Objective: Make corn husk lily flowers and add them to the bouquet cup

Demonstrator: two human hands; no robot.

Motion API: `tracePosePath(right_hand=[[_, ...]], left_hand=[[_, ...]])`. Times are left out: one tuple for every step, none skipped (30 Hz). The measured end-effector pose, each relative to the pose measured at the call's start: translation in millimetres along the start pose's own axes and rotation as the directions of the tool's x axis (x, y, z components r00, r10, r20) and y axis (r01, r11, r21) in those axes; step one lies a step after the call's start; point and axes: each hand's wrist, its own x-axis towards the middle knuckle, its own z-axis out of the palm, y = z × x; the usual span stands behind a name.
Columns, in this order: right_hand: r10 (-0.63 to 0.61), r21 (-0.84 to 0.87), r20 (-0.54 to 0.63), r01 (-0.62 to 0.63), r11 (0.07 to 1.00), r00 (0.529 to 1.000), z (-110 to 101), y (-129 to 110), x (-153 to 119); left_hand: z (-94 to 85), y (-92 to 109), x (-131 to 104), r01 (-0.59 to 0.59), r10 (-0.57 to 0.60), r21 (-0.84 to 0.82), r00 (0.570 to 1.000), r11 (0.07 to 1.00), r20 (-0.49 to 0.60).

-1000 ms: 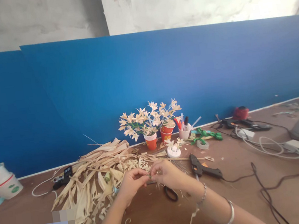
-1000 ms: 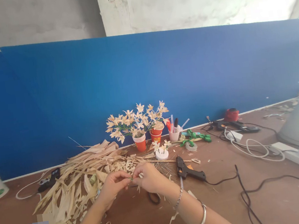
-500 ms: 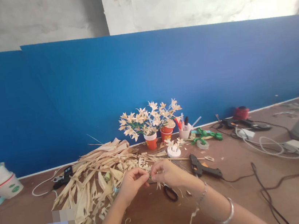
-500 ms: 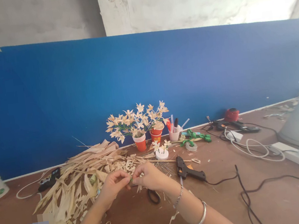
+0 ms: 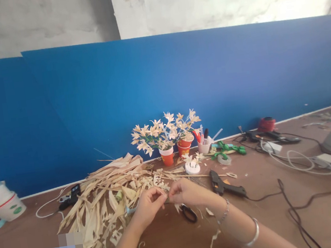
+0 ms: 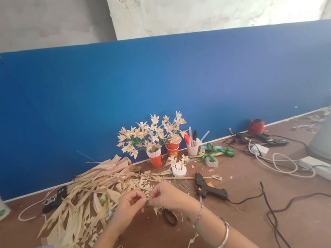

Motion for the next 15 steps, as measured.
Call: tracePosePath(right_hand=[[-0.013,-0.065,-0.065,0.009,0.998,0.998,2.0,-1.0,-0.4],[-0.031,-0.131,-0.134,0.014,0.991,0.990,4.3,-1.5,-0.6],[-0.055,-0.191,-0.194,0.017,0.981,0.979,6.7,-1.6,-0.4],[-0.082,-0.243,-0.238,0.022,0.970,0.968,8.9,-1.1,0.1],[-0.113,-0.283,-0.260,0.036,0.958,0.959,10.8,-0.2,0.9],[-0.147,-0.310,-0.268,0.059,0.949,0.952,12.3,1.0,1.8],[-0.178,-0.327,-0.270,0.084,0.941,0.946,13.3,2.2,2.7],[-0.200,-0.338,-0.274,0.100,0.936,0.941,14.0,3.1,3.4],[-0.214,-0.348,-0.279,0.109,0.931,0.936,14.3,3.5,4.0],[-0.222,-0.361,-0.285,0.111,0.926,0.932,14.4,3.4,4.2],[-0.226,-0.374,-0.292,0.107,0.921,0.929,14.3,2.8,4.1],[-0.228,-0.385,-0.295,0.103,0.917,0.928,14.1,2.0,3.9],[-0.230,-0.393,-0.296,0.102,0.914,0.927,13.8,1.1,3.5],[-0.235,-0.396,-0.297,0.104,0.912,0.926,13.5,0.5,3.2],[-0.239,-0.394,-0.299,0.109,0.913,0.924,13.2,0.3,2.9]], left_hand=[[0.3,-1.7,0.5,0.005,-0.005,0.010,1.000,1.000,-0.012],[0.3,-3.4,1.1,0.012,-0.012,0.017,1.000,1.000,-0.023],[0.1,-5.0,2.0,0.022,-0.021,0.021,0.999,1.000,-0.032],[-0.3,-6.4,2.9,0.032,-0.031,0.021,0.999,0.999,-0.036],[-1.0,-7.7,4.0,0.045,-0.045,0.014,0.998,0.999,-0.035],[-1.7,-8.8,5.0,0.059,-0.059,0.002,0.998,0.998,-0.029],[-2.7,-9.7,6.0,0.072,-0.072,-0.015,0.997,0.997,-0.018],[-3.6,-10.5,6.8,0.081,-0.081,-0.031,0.997,0.996,-0.007],[-4.5,-11.3,7.4,0.087,-0.087,-0.043,0.996,0.995,0.002],[-5.2,-11.9,7.8,0.092,-0.092,-0.050,0.996,0.995,0.007],[-5.7,-12.5,7.9,0.095,-0.095,-0.051,0.995,0.994,0.009],[-6.0,-13.1,7.8,0.098,-0.098,-0.051,0.995,0.994,0.008],[-6.1,-13.6,7.5,0.102,-0.102,-0.054,0.995,0.993,0.008],[-6.0,-14.1,7.0,0.108,-0.107,-0.060,0.994,0.992,0.009],[-5.8,-14.6,6.6,0.112,-0.112,-0.066,0.994,0.991,0.010]])
